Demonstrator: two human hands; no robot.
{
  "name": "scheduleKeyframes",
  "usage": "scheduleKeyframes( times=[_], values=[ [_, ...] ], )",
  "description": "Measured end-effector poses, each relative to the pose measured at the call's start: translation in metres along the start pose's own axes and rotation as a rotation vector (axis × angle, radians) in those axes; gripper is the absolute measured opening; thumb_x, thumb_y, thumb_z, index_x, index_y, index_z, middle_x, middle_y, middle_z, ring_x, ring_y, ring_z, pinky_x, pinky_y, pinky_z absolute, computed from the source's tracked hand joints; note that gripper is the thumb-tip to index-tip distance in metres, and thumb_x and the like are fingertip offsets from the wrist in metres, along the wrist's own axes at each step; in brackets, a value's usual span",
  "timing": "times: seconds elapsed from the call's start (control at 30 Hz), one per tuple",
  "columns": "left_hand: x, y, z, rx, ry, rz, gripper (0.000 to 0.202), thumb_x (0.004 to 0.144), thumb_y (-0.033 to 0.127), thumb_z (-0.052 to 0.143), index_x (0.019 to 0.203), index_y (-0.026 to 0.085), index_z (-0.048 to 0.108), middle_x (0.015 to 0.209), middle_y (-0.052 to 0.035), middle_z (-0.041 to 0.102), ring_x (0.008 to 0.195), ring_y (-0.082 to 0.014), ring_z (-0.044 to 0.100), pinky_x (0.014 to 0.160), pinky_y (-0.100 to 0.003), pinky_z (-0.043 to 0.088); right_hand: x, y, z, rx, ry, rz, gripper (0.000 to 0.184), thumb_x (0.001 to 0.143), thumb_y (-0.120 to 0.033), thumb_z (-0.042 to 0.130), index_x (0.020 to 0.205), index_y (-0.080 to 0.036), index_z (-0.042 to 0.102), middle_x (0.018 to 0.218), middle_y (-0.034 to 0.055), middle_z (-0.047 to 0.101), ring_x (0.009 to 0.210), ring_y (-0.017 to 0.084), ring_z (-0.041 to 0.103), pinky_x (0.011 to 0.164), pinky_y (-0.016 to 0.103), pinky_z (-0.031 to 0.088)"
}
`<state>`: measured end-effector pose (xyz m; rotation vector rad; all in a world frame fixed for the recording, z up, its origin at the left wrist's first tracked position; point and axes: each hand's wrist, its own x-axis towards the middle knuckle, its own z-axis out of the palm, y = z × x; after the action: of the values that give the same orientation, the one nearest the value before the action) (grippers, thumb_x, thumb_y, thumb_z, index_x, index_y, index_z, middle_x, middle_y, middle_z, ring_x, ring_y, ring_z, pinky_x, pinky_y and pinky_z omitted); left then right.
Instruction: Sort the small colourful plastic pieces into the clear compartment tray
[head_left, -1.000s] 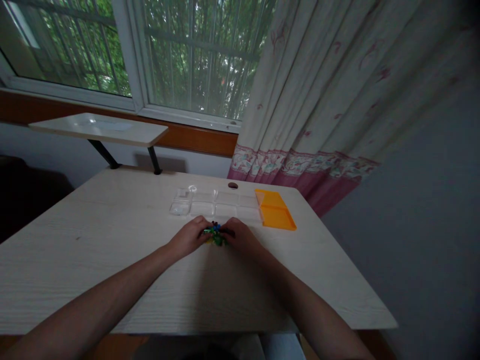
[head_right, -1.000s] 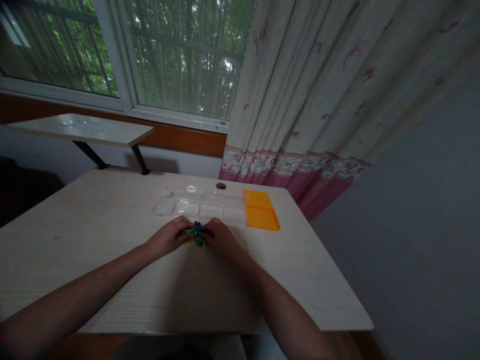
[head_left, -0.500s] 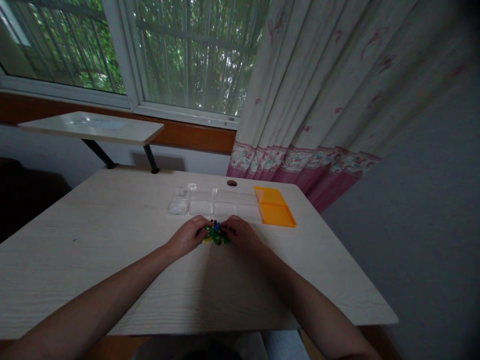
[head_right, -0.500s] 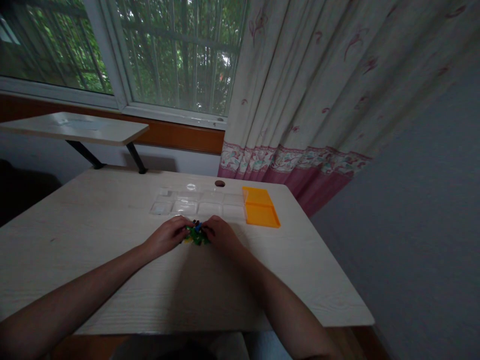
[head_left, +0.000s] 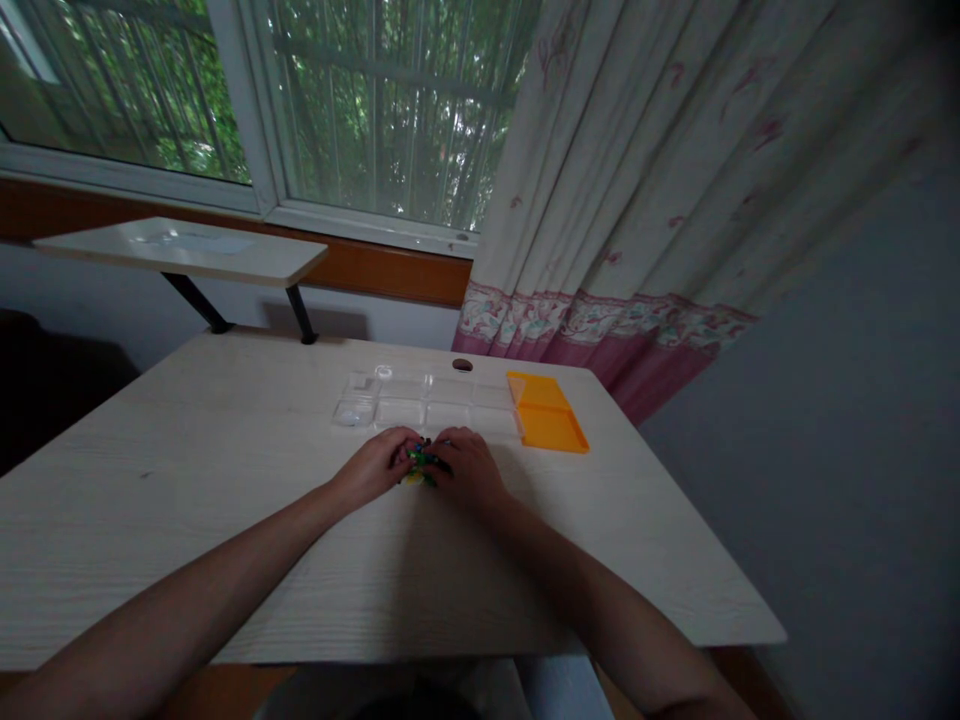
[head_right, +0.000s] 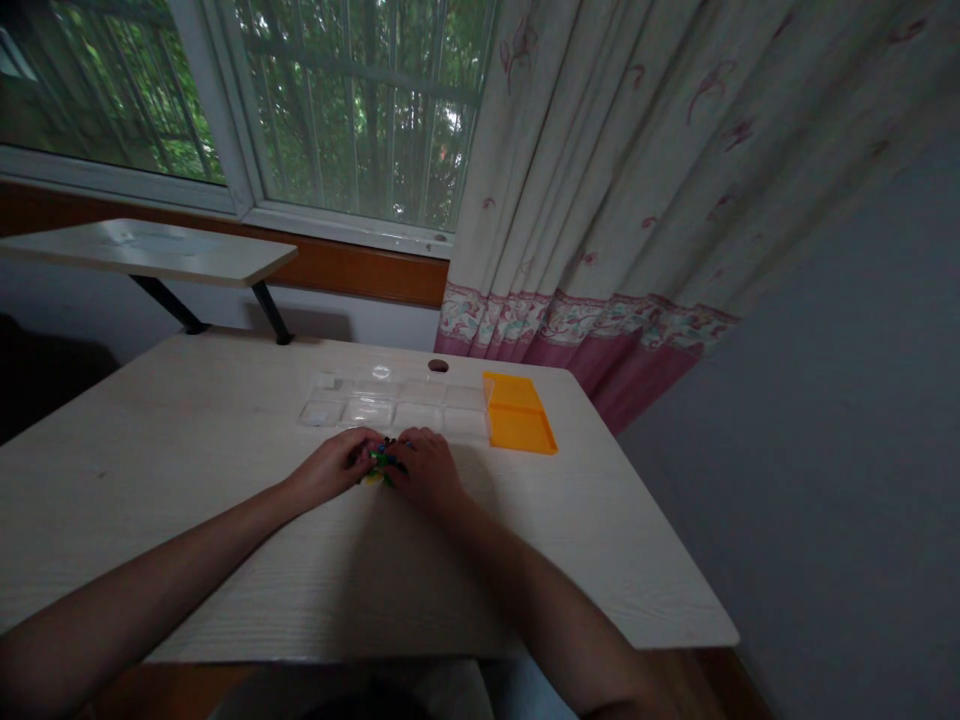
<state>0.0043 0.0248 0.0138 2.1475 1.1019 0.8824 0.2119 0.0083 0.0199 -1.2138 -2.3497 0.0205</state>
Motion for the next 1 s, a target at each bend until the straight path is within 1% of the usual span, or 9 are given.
scheduleKeyframes(
  times=[0.07,0.2,0.33,0.43,0.53,0.6,0.7,0.8,1.0],
  values=[
    [0.000,0.000,0.000,-0.011,-0.005,0.004,0.030,0.080,0.011,0.053,0.108,0.020,0.061,0.094,-0.0019,0.064,0.081,-0.0145,0.060,0.072,-0.026,0.049,0.001,-0.001,0.000,0.023,0.008,0.008,0.022,0.083,-0.027,0.072,0.104,-0.023,0.071,0.106,0.0072,0.065,0.101,0.023,0.056,0.093,0.037,0.042],
    [0.000,0.000,-0.001,-0.012,0.000,0.041,0.032,0.080,0.009,0.053,0.108,0.020,0.060,0.094,-0.0024,0.061,0.080,-0.0142,0.058,0.071,-0.026,0.048,0.004,-0.003,-0.004,0.105,0.028,0.040,0.009,0.080,-0.022,0.073,0.089,-0.020,0.071,0.093,0.0057,0.066,0.091,0.020,0.057,0.085,0.034,0.044],
    [-0.001,0.004,-0.003,-0.002,0.000,0.120,0.023,0.084,0.015,0.057,0.106,0.020,0.062,0.097,-0.0047,0.057,0.082,-0.0151,0.056,0.071,-0.026,0.048,0.007,-0.002,-0.008,0.264,0.086,0.127,0.003,0.079,-0.021,0.072,0.079,-0.019,0.069,0.083,0.0036,0.065,0.084,0.018,0.058,0.078,0.031,0.045],
    [-0.003,0.009,-0.005,-0.009,0.004,0.179,0.019,0.090,0.025,0.057,0.107,0.021,0.063,0.100,-0.0062,0.057,0.086,-0.0162,0.056,0.074,-0.028,0.049,0.009,0.001,-0.007,0.453,0.125,0.252,0.009,0.083,-0.028,0.068,0.078,-0.020,0.067,0.078,0.0016,0.066,0.077,0.016,0.059,0.072,0.027,0.046],
    [-0.004,0.011,-0.003,0.023,0.019,0.232,0.022,0.091,0.031,0.058,0.110,0.022,0.063,0.102,-0.0068,0.058,0.093,-0.0185,0.057,0.080,-0.031,0.049,0.008,0.001,-0.006,0.629,0.128,0.369,0.016,0.084,-0.036,0.065,0.080,-0.021,0.066,0.073,-0.0001,0.067,0.068,0.013,0.059,0.066,0.025,0.045],
    [-0.003,0.010,-0.001,0.036,0.024,0.245,0.022,0.091,0.032,0.059,0.111,0.023,0.063,0.101,-0.0065,0.060,0.095,-0.0192,0.057,0.083,-0.033,0.048,0.008,0.000,-0.006,0.700,0.123,0.406,0.020,0.083,-0.040,0.065,0.080,-0.021,0.066,0.072,-0.0003,0.067,0.066,0.013,0.059,0.064,0.024,0.045],
    [-0.002,0.009,0.000,0.029,0.041,0.234,0.019,0.092,0.034,0.057,0.106,0.022,0.065,0.096,-0.0054,0.061,0.093,-0.0187,0.058,0.083,-0.033,0.048,0.008,-0.003,-0.006,0.782,0.098,0.426,0.025,0.081,-0.045,0.066,0.081,-0.020,0.066,0.072,0.0002,0.067,0.065,0.013,0.059,0.063,0.024,0.046],
    [-0.001,0.009,-0.002,0.021,0.068,0.217,0.018,0.093,0.035,0.056,0.099,0.021,0.065,0.092,-0.0048,0.062,0.090,-0.0182,0.058,0.082,-0.032,0.048,0.008,-0.004,-0.006,0.811,0.086,0.417,0.026,0.081,-0.046,0.066,0.081,-0.020,0.065,0.072,0.0003,0.066,0.065,0.013,0.059,0.062,0.024,0.045],
    [0.000,0.012,-0.008,0.025,0.145,0.219,0.019,0.094,0.034,0.056,0.092,0.021,0.068,0.087,-0.0046,0.063,0.088,-0.0177,0.059,0.082,-0.032,0.047,0.006,0.000,-0.003,0.707,0.115,0.414,0.022,0.082,-0.042,0.066,0.080,-0.021,0.068,0.073,-0.0002,0.066,0.066,0.013,0.057,0.064,0.025,0.045]
  ],
)
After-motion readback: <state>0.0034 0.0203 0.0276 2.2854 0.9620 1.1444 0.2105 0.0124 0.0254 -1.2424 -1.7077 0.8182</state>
